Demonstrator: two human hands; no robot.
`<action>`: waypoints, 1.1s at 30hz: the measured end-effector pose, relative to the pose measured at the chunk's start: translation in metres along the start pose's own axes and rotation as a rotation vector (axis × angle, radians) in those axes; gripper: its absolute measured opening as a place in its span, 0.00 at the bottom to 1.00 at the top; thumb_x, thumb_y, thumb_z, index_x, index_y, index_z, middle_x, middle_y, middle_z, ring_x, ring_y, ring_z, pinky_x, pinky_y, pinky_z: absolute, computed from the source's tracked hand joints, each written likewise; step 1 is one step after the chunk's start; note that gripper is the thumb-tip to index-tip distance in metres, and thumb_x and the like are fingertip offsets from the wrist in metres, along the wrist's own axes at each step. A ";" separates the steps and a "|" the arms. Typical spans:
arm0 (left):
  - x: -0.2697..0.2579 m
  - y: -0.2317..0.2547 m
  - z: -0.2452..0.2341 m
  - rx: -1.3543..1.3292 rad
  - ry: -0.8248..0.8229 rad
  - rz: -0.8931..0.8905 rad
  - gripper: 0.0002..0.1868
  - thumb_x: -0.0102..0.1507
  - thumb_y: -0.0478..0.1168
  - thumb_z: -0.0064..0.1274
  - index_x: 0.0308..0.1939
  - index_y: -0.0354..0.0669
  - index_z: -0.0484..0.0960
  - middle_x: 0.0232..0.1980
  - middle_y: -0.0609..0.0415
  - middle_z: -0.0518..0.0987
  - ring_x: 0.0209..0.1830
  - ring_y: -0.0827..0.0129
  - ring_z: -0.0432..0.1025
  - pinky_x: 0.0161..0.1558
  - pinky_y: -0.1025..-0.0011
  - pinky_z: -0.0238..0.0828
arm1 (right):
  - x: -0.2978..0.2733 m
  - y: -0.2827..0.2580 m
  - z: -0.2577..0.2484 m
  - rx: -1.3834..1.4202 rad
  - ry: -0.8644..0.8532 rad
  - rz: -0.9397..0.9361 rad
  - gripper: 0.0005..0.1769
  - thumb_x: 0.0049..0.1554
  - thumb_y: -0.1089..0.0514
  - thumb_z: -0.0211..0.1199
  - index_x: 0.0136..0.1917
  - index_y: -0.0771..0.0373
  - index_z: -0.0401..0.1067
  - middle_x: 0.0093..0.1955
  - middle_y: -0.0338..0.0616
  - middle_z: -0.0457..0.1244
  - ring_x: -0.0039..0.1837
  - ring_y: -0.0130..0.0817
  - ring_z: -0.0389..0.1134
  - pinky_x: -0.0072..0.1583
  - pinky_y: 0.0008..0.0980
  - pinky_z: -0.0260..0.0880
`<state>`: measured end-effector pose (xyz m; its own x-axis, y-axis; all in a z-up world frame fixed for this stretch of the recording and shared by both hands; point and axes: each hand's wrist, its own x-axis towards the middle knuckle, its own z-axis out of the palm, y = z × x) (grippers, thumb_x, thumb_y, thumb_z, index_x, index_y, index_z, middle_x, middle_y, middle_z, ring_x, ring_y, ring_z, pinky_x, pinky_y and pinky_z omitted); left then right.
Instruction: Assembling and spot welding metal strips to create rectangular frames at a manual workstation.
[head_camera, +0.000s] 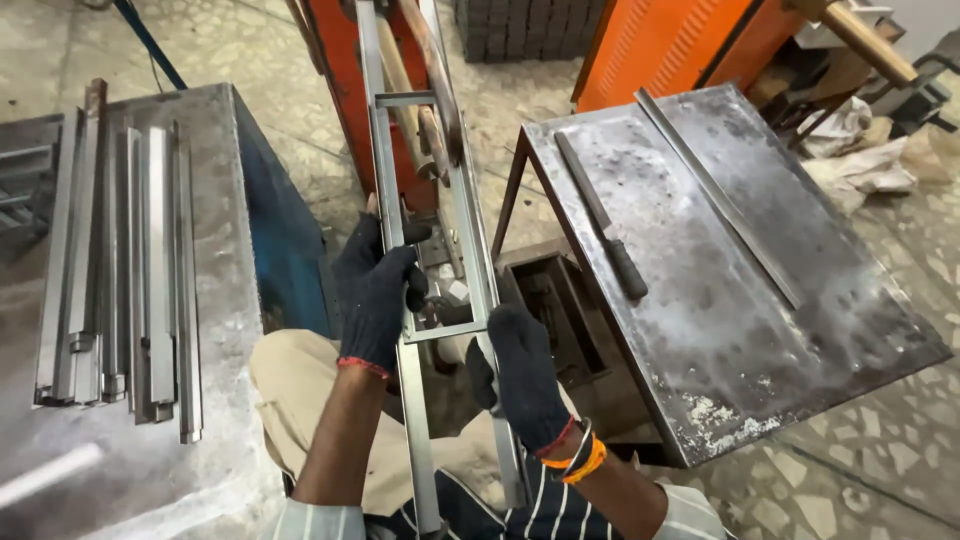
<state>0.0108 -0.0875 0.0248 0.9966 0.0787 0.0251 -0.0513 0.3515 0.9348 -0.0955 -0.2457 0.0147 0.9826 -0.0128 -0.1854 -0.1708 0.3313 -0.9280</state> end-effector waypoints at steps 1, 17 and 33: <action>-0.002 0.001 0.001 0.001 0.001 -0.003 0.37 0.61 0.26 0.48 0.77 0.44 0.67 0.44 0.48 0.85 0.19 0.75 0.69 0.19 0.74 0.67 | -0.001 -0.003 0.002 0.001 0.001 0.003 0.26 0.67 0.40 0.46 0.35 0.58 0.62 0.20 0.39 0.55 0.19 0.27 0.53 0.23 0.28 0.49; 0.041 0.007 0.006 0.077 0.018 -0.029 0.12 0.70 0.38 0.53 0.51 0.32 0.84 0.25 0.53 0.75 0.17 0.76 0.67 0.18 0.74 0.61 | 0.049 -0.004 -0.003 -0.021 0.024 -0.067 0.20 0.67 0.43 0.52 0.47 0.61 0.68 0.26 0.41 0.61 0.24 0.29 0.61 0.27 0.30 0.60; 0.132 0.018 0.015 0.121 0.041 0.052 0.09 0.64 0.39 0.57 0.38 0.35 0.84 0.20 0.53 0.75 0.13 0.72 0.67 0.17 0.72 0.61 | 0.163 -0.022 -0.012 -0.219 -0.007 -0.271 0.21 0.68 0.42 0.53 0.49 0.62 0.70 0.35 0.35 0.64 0.33 0.23 0.62 0.35 0.27 0.63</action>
<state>0.1421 -0.0847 0.0502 0.9891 0.1333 0.0626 -0.0924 0.2309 0.9686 0.0671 -0.2660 0.0007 0.9948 -0.0657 0.0784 0.0851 0.1068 -0.9906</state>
